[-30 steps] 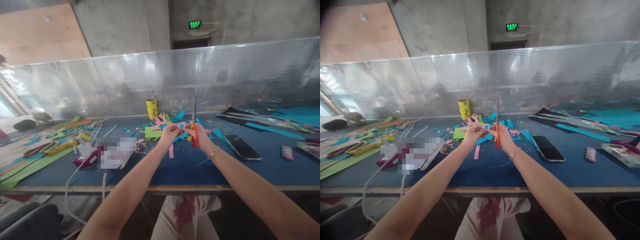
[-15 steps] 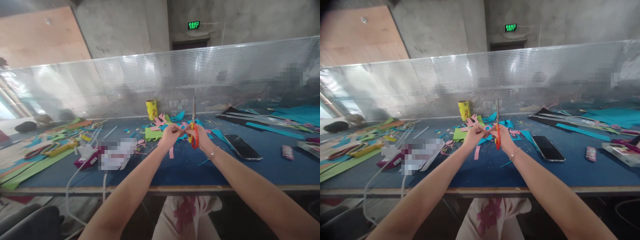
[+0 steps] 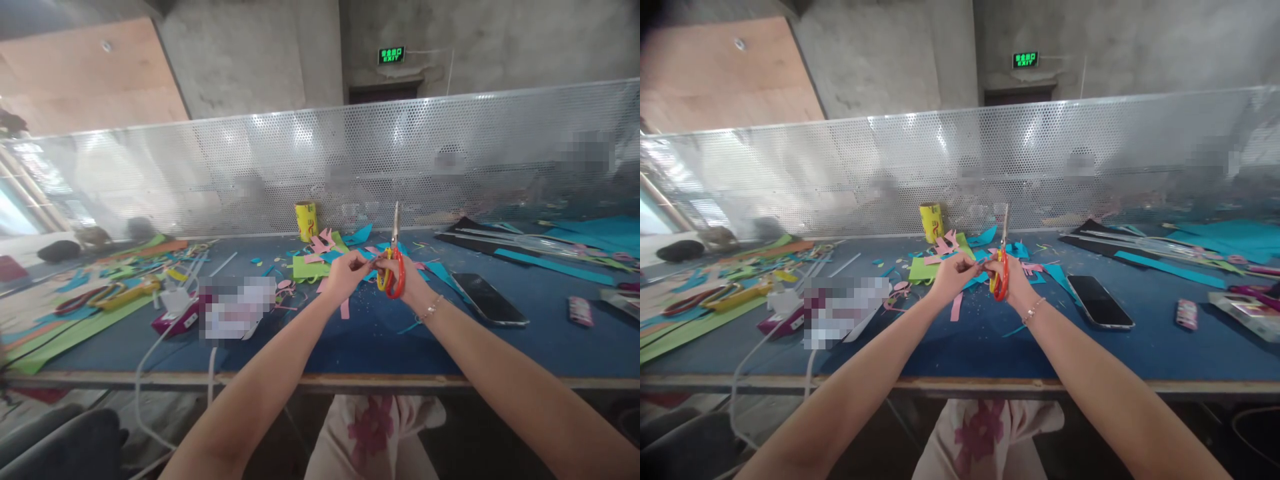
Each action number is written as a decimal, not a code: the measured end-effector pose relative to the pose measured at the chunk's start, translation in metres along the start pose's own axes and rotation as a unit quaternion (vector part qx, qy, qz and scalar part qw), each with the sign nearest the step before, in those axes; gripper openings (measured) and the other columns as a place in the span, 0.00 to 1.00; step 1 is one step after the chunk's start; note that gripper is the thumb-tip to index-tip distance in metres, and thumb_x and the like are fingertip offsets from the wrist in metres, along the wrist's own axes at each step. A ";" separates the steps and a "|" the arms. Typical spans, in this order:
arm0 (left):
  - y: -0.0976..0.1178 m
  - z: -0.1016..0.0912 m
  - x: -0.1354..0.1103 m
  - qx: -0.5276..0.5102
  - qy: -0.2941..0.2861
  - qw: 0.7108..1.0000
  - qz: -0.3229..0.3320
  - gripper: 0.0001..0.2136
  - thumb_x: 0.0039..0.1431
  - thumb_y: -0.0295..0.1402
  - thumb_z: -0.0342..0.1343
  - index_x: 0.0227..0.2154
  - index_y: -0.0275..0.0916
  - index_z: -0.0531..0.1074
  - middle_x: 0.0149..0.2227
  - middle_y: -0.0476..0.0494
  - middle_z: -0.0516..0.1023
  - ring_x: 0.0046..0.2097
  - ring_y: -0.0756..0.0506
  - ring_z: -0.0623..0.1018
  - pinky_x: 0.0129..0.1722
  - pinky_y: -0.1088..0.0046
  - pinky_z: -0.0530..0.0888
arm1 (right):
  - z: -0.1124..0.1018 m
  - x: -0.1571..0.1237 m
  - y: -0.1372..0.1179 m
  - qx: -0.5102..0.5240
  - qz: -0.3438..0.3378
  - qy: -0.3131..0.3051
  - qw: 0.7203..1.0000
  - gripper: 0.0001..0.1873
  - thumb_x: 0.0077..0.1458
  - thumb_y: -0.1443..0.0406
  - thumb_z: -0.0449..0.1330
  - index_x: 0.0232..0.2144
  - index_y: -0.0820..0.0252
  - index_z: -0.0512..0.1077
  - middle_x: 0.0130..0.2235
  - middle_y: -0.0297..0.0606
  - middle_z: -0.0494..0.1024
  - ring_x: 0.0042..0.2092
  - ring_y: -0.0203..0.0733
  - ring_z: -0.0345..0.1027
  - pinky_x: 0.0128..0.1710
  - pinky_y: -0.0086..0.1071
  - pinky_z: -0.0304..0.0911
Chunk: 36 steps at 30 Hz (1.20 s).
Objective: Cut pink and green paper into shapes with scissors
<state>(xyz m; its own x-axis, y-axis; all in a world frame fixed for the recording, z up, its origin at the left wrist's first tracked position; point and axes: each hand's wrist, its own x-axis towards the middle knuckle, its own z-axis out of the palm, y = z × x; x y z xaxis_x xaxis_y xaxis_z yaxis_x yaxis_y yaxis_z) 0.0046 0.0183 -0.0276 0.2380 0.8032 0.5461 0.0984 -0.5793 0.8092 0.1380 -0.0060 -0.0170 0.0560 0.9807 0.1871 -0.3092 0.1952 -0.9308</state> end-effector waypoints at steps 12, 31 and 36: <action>0.015 0.000 0.001 -0.259 0.031 0.954 -0.147 0.10 0.39 0.30 0.62 0.21 0.35 0.64 0.22 0.48 0.75 0.27 0.52 0.75 0.34 0.72 0.72 | -0.001 0.001 -0.012 0.006 -0.006 0.023 1.000 0.17 0.29 0.65 0.66 0.22 0.59 0.62 0.18 0.28 0.66 0.22 0.34 0.64 0.21 0.28 0.57; 0.013 0.001 0.000 -0.215 -0.001 0.967 -0.135 0.07 0.42 0.29 0.60 0.21 0.35 0.66 0.22 0.49 0.74 0.28 0.51 0.76 0.35 0.71 0.72 | -0.001 -0.001 -0.005 -0.051 -0.020 -0.018 0.998 0.15 0.30 0.62 0.65 0.23 0.60 0.65 0.19 0.29 0.67 0.21 0.32 0.62 0.21 0.27 0.58; 0.013 0.000 0.001 -0.229 0.017 0.963 -0.139 0.07 0.43 0.28 0.59 0.23 0.35 0.64 0.23 0.48 0.75 0.29 0.51 0.76 0.36 0.70 0.71 | 0.000 -0.002 -0.005 -0.018 -0.029 -0.020 0.999 0.15 0.31 0.63 0.65 0.22 0.59 0.63 0.18 0.28 0.65 0.20 0.31 0.60 0.21 0.28 0.58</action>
<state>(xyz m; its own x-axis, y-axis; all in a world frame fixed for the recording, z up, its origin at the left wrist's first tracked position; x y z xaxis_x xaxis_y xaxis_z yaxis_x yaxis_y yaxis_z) 0.0060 0.0115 -0.0162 0.2306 0.9275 0.2941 -0.2844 -0.2248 0.9320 0.1392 -0.0087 -0.0121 0.0354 0.9668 0.2529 -0.2718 0.2528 -0.9286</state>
